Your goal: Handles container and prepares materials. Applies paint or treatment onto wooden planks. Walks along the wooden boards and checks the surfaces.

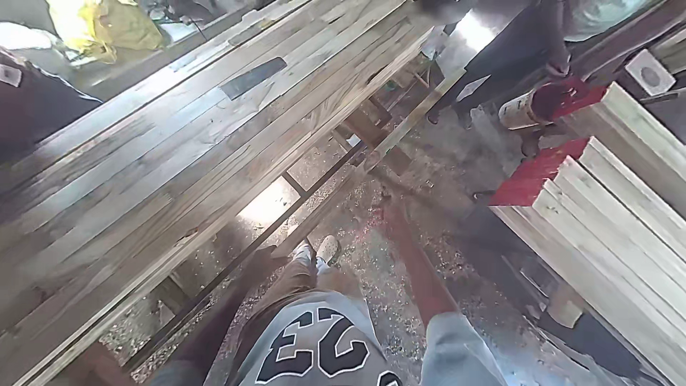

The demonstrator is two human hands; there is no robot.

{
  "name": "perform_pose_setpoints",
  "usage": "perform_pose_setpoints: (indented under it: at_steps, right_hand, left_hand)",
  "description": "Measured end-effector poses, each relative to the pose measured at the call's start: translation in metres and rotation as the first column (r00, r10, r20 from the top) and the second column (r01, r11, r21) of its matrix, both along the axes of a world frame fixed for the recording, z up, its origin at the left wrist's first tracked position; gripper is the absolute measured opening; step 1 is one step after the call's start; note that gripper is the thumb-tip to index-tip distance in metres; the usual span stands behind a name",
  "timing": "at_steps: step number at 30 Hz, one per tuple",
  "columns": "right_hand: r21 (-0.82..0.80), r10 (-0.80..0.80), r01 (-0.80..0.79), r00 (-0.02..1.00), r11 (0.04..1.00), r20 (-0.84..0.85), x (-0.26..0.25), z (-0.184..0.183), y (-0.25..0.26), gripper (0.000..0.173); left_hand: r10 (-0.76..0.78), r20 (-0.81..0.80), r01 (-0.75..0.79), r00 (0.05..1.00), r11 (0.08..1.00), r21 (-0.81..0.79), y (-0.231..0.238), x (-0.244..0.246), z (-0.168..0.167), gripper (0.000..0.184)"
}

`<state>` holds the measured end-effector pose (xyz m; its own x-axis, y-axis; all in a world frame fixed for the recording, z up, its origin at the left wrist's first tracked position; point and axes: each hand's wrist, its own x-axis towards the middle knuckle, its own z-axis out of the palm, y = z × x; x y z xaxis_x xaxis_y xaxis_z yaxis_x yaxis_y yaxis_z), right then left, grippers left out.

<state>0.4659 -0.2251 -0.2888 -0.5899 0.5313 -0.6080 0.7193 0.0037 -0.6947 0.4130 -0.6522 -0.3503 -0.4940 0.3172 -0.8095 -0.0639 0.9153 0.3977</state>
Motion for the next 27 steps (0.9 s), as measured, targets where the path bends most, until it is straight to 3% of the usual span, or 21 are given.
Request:
perform_pose_setpoints:
  at_steps: [4, 8, 11, 13, 16, 19, 23, 27]
  right_hand:
    - [0.459, 0.124, -0.117, 0.992, 0.881, 0.016, -0.055, -0.018, 0.055, 0.051]
    - [0.603, 0.223, -0.225, 0.972, 0.766, 0.079, -0.092, -0.031, 0.071, 0.054]
    - [0.545, 0.235, -0.384, 0.916, 0.745, 0.324, -0.074, -0.041, 0.064, 0.065]
    - [0.535, 0.206, -0.373, 0.915, 0.758, 0.347, -0.059, -0.036, 0.07, 0.064]
    - [0.552, 0.184, -0.355, 0.922, 0.755, 0.34, -0.079, 0.003, 0.09, 0.056]
    - [0.479, 0.226, -0.437, 0.871, 0.761, 0.436, -0.127, 0.043, 0.099, 0.044]
    - [0.335, 0.304, -0.542, 0.774, 0.77, 0.555, -0.155, 0.054, 0.066, 0.04]
    - [0.211, 0.448, -0.663, 0.673, 0.718, 0.588, -0.13, 0.061, 0.025, 0.035]
  left_hand:
    - [0.054, 0.157, -0.064, 0.986, 0.996, 0.058, 0.0, -0.012, 0.003, 0.06]
    - [0.065, 0.193, -0.072, 0.979, 0.997, 0.028, 0.004, -0.019, 0.007, 0.057]
    - [0.052, 0.19, -0.057, 0.98, 0.998, 0.019, 0.0, -0.017, 0.005, 0.057]
    - [0.037, 0.172, -0.041, 0.984, 0.999, 0.017, -0.002, -0.012, -0.002, 0.062]
    - [-0.004, 0.105, 0.002, 0.994, 1.0, 0.022, -0.006, -0.006, -0.015, 0.071]
    - [-0.026, 0.069, 0.026, 0.997, 1.0, 0.002, -0.006, -0.004, -0.019, 0.073]
    - [-0.066, 0.029, 0.067, 0.997, 0.998, -0.014, -0.005, -0.005, -0.017, 0.069]
    - [-0.009, 0.14, -0.009, 0.99, 0.992, 0.124, -0.014, -0.008, -0.026, 0.069]
